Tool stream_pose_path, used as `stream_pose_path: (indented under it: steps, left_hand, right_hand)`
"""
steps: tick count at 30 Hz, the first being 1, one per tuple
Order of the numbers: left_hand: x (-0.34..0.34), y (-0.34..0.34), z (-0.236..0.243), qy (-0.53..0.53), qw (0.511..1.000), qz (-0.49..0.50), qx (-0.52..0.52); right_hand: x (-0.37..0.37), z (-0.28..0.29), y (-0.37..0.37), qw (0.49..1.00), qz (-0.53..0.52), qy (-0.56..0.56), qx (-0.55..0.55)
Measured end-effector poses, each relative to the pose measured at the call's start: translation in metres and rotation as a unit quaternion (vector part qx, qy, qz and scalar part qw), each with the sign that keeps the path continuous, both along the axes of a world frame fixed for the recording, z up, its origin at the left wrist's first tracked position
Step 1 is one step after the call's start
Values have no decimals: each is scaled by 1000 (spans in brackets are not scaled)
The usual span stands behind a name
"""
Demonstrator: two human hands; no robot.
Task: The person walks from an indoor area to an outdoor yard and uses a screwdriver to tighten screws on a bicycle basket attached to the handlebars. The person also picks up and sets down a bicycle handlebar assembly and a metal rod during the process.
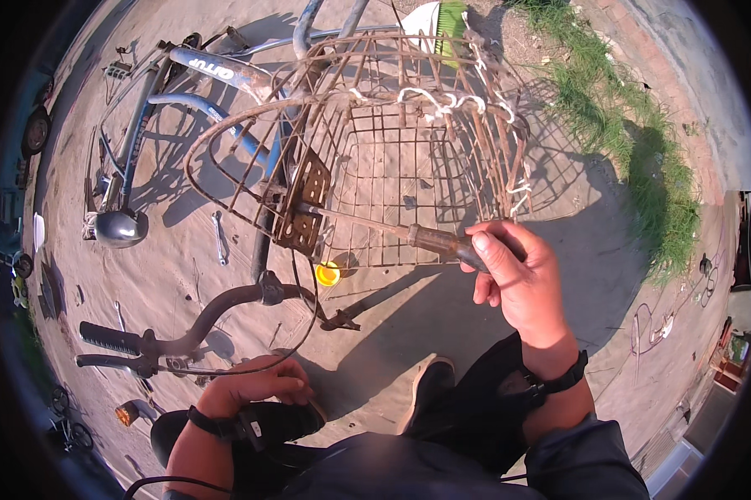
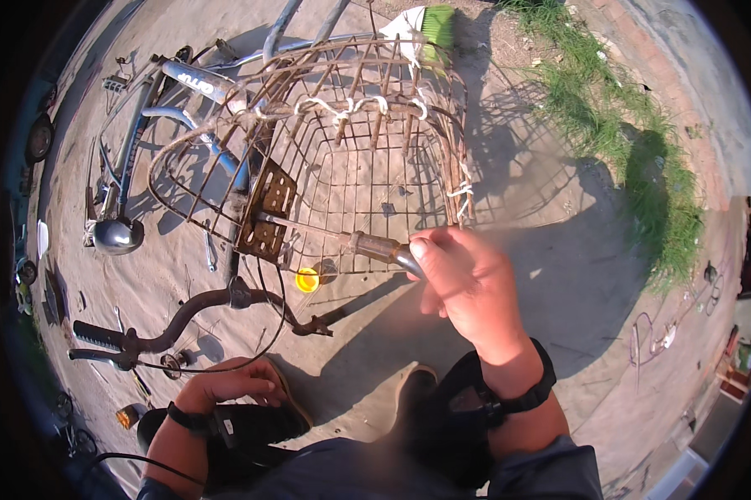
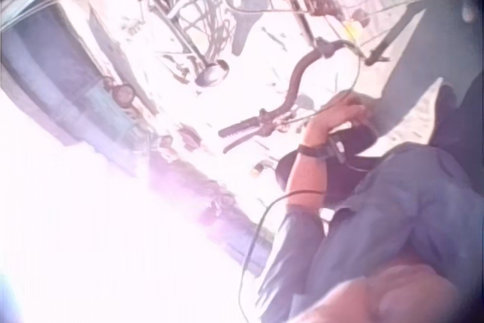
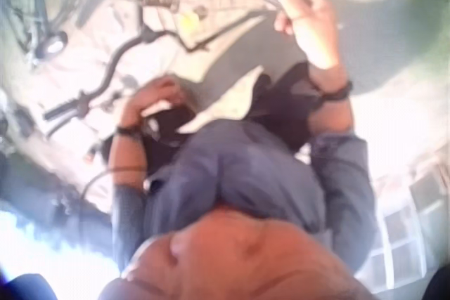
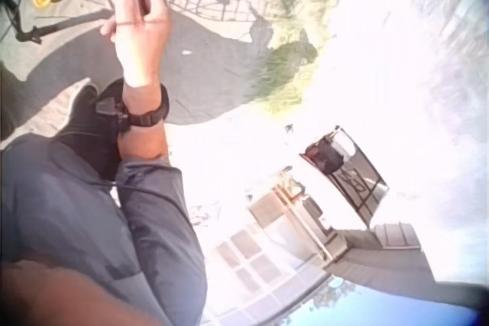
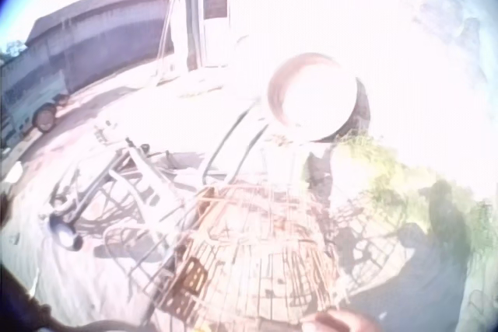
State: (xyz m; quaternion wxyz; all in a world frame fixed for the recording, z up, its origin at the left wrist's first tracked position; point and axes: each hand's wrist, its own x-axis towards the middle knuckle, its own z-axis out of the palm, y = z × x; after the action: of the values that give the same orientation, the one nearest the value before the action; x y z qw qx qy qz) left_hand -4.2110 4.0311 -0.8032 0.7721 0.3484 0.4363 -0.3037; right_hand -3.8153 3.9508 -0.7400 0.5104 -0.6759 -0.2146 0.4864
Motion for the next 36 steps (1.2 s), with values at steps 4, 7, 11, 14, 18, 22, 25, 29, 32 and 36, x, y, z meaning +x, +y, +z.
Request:
stream_pose_path:
  steps: [4,7,11,14,18,22,25,29,32,36]
  left_hand:
    - [-73,39,5,70,977,84,186]
    - [-41,82,27,27,905,303,296]
    - [33,98,24,-120,908,359,176]
    - [34,101,10,-195,917,327,119]
    - [44,110,11,-184,942,232,156]
    - [49,108,3,-176,935,239,193]
    - [53,109,4,-164,937,227,211]
    - [47,114,-1,-168,942,215,197]
    - [49,111,-1,-174,939,226,192]
    - [45,115,-3,-176,941,218,190]
  right_hand:
    - [9,21,10,998,44,6,-37]
    - [10,18,9,996,72,46,-23]
    - [15,11,4,996,77,51,5]
    - [18,8,4,994,110,5,21]
    - [17,12,3,990,122,-70,21]
    - [14,13,6,965,142,-190,108]
    - [19,2,7,903,166,-336,209]
    - [14,6,9,881,154,-398,205]
    - [8,9,4,955,109,-263,80]
    - [-1,23,7,983,77,-165,13]
